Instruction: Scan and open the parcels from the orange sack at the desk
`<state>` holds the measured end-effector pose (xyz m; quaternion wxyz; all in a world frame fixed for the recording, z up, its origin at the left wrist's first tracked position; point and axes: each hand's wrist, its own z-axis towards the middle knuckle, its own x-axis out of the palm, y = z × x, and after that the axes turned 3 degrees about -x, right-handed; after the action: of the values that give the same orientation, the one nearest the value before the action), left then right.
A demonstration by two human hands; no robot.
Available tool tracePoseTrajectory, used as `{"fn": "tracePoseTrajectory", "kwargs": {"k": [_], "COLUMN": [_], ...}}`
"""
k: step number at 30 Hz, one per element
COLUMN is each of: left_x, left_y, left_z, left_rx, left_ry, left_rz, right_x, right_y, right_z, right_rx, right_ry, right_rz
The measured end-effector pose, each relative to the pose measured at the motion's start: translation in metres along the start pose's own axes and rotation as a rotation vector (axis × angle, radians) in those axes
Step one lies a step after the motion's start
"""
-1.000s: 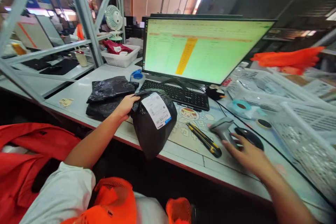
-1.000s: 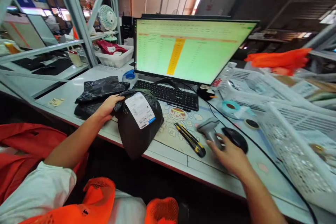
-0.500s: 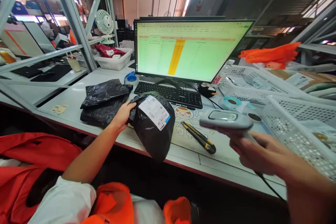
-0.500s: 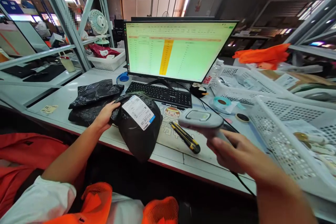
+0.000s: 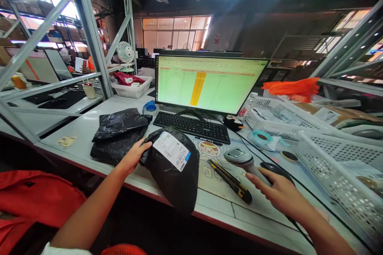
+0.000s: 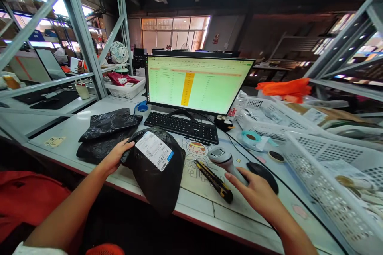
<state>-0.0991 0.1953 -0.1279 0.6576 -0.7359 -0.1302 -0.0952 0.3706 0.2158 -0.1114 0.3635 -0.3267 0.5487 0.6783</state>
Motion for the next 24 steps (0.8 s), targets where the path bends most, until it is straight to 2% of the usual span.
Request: {"fn": "tracePoseTrajectory", "kwargs": {"k": [5,8,11,13,14,16,18,21,24], "left_x": [-0.039,-0.053,-0.058,-0.060,-0.061,-0.063,-0.066,-0.069,-0.066], "left_y": [0.030,0.048,0.058,0.060,0.060,0.061,0.061,0.060,0.057], "left_z": [-0.006,-0.008,-0.006,-0.003,-0.001,0.001,0.000,-0.003,-0.005], "left_rx": [-0.087,-0.123,-0.150,-0.167,-0.156,-0.082,0.012,0.081,0.100], "left_ry": [0.030,0.066,0.037,-0.019,-0.057,-0.154,-0.262,-0.413,-0.510], "left_rz": [0.087,0.032,-0.019,-0.020,-0.019,-0.035,-0.078,-0.171,-0.231], "right_x": [0.039,0.042,0.031,0.029,0.033,0.047,0.067,0.093,0.106], "right_y": [-0.045,-0.048,-0.015,0.018,0.034,0.060,0.075,0.083,0.082], "right_z": [0.004,0.001,0.017,0.043,0.059,0.095,0.126,0.155,0.168], "right_rx": [0.133,0.138,0.078,0.014,-0.003,-0.022,-0.015,0.049,0.106], "right_ry": [-0.069,-0.068,-0.174,-0.209,-0.163,0.057,0.171,0.195,0.231], "right_rz": [-0.390,-0.484,-0.487,-0.449,-0.425,-0.422,-0.427,-0.451,-0.466]}}
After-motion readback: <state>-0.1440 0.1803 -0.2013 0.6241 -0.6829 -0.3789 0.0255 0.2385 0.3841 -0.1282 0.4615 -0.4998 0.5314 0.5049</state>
